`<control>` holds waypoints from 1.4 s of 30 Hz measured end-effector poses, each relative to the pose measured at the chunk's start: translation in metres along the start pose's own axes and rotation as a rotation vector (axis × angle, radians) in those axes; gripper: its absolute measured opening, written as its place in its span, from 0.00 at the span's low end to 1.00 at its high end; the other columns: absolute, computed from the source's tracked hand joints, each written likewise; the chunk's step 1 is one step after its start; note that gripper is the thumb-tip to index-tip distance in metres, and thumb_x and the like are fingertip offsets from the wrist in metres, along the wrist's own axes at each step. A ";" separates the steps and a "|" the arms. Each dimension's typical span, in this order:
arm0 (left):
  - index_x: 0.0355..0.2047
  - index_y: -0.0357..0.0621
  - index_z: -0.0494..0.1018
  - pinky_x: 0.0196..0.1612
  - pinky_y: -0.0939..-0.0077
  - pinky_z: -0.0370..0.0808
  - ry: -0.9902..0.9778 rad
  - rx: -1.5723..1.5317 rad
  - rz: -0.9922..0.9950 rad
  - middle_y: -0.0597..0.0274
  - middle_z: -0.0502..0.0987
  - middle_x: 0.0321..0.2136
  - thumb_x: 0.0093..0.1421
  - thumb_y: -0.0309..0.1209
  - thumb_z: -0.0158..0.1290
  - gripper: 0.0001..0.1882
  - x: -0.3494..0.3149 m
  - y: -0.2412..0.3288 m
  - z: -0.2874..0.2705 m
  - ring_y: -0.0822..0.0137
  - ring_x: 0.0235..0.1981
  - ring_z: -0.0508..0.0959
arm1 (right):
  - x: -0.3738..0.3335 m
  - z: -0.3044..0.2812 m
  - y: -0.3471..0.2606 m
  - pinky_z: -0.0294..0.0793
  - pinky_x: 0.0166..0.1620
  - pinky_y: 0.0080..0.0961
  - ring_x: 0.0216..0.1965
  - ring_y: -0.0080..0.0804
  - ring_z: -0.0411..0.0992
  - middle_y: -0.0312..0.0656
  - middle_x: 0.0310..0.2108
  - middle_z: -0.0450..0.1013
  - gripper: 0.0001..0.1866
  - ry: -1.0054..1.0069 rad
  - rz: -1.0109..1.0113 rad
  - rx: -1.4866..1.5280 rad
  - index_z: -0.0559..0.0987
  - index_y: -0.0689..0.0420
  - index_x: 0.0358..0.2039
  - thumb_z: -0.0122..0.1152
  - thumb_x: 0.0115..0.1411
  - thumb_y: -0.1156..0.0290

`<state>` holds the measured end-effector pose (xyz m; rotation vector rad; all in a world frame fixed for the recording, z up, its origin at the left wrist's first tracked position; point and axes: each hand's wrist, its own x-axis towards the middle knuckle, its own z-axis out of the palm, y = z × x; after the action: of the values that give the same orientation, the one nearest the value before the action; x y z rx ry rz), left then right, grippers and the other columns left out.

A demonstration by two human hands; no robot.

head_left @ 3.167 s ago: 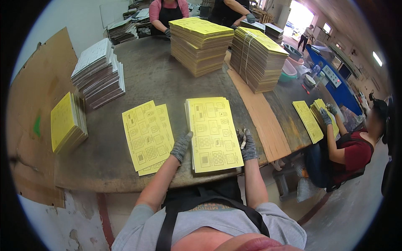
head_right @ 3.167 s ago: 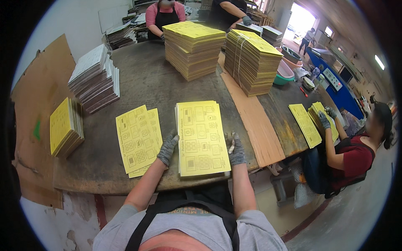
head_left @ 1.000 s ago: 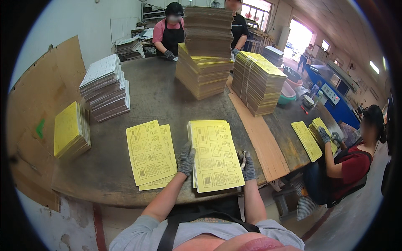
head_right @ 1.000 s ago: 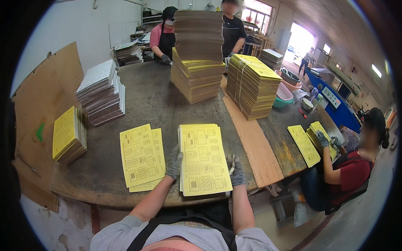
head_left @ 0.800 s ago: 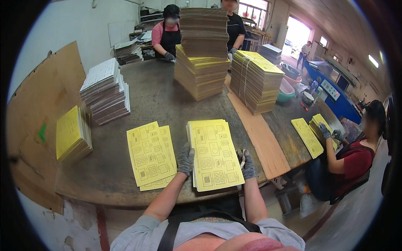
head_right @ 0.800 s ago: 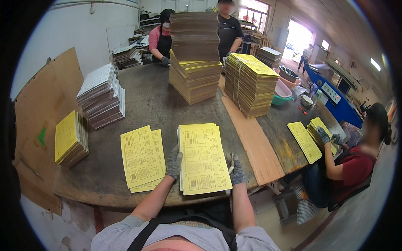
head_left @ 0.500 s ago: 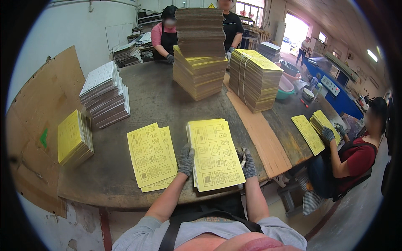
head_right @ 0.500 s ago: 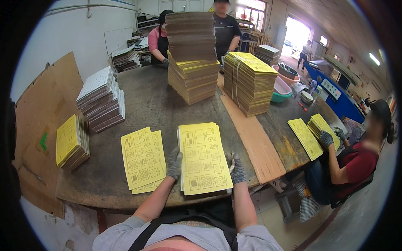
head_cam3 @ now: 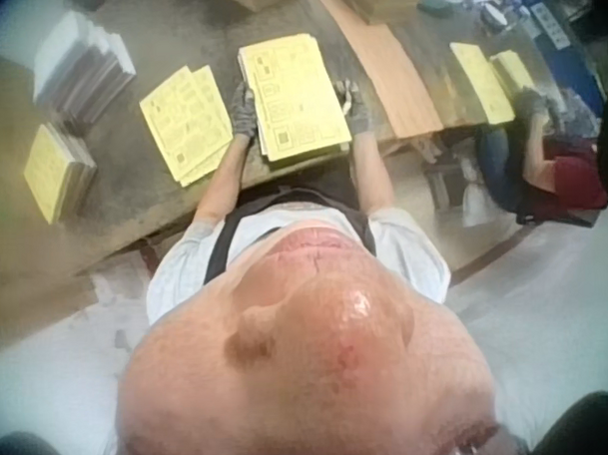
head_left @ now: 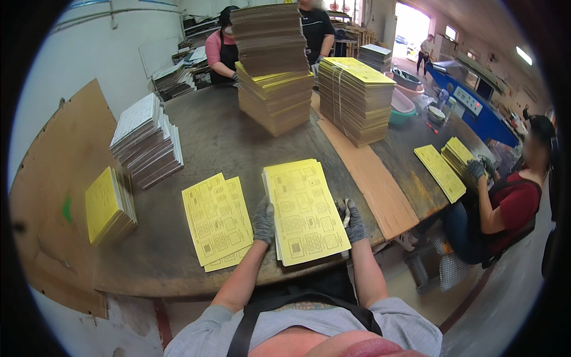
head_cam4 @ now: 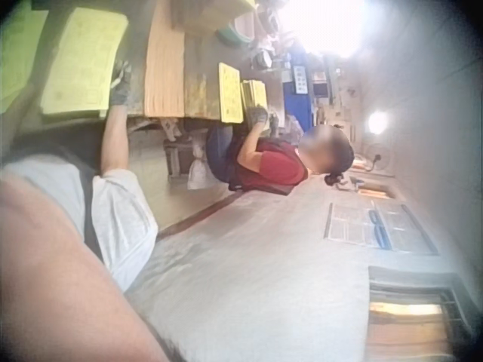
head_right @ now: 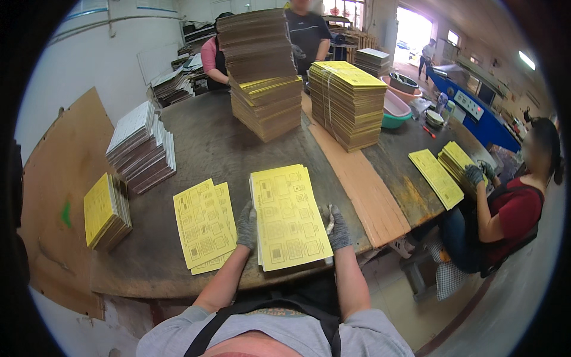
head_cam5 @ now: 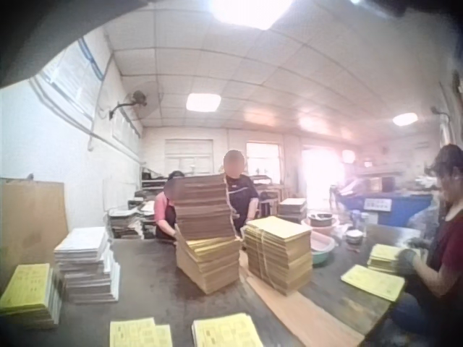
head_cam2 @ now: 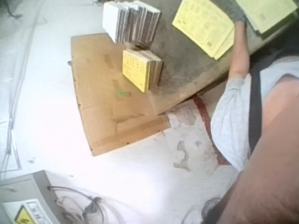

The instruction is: The person repeatedly picks up yellow printed sheets from a table, separates them into smaller stacks, and places them into growing piles. The person wears gloves and works alongside other people who are also handling similar sheets.

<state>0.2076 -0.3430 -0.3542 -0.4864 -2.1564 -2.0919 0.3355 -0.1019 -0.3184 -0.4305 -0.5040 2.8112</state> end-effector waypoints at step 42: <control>0.60 0.35 0.53 0.54 0.73 0.64 -0.187 -0.283 -0.294 0.52 0.64 0.55 0.59 0.28 0.49 0.30 0.027 0.005 0.003 0.62 0.53 0.66 | 0.006 0.003 0.001 0.76 0.41 0.36 0.36 0.34 0.71 0.39 0.33 0.71 0.18 -0.001 0.025 0.143 0.69 0.51 0.39 0.66 0.52 0.61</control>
<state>0.1842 -0.3354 -0.3417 -0.4259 -2.1480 -2.6310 0.3292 -0.1019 -0.3175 -0.4093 -0.2967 2.8479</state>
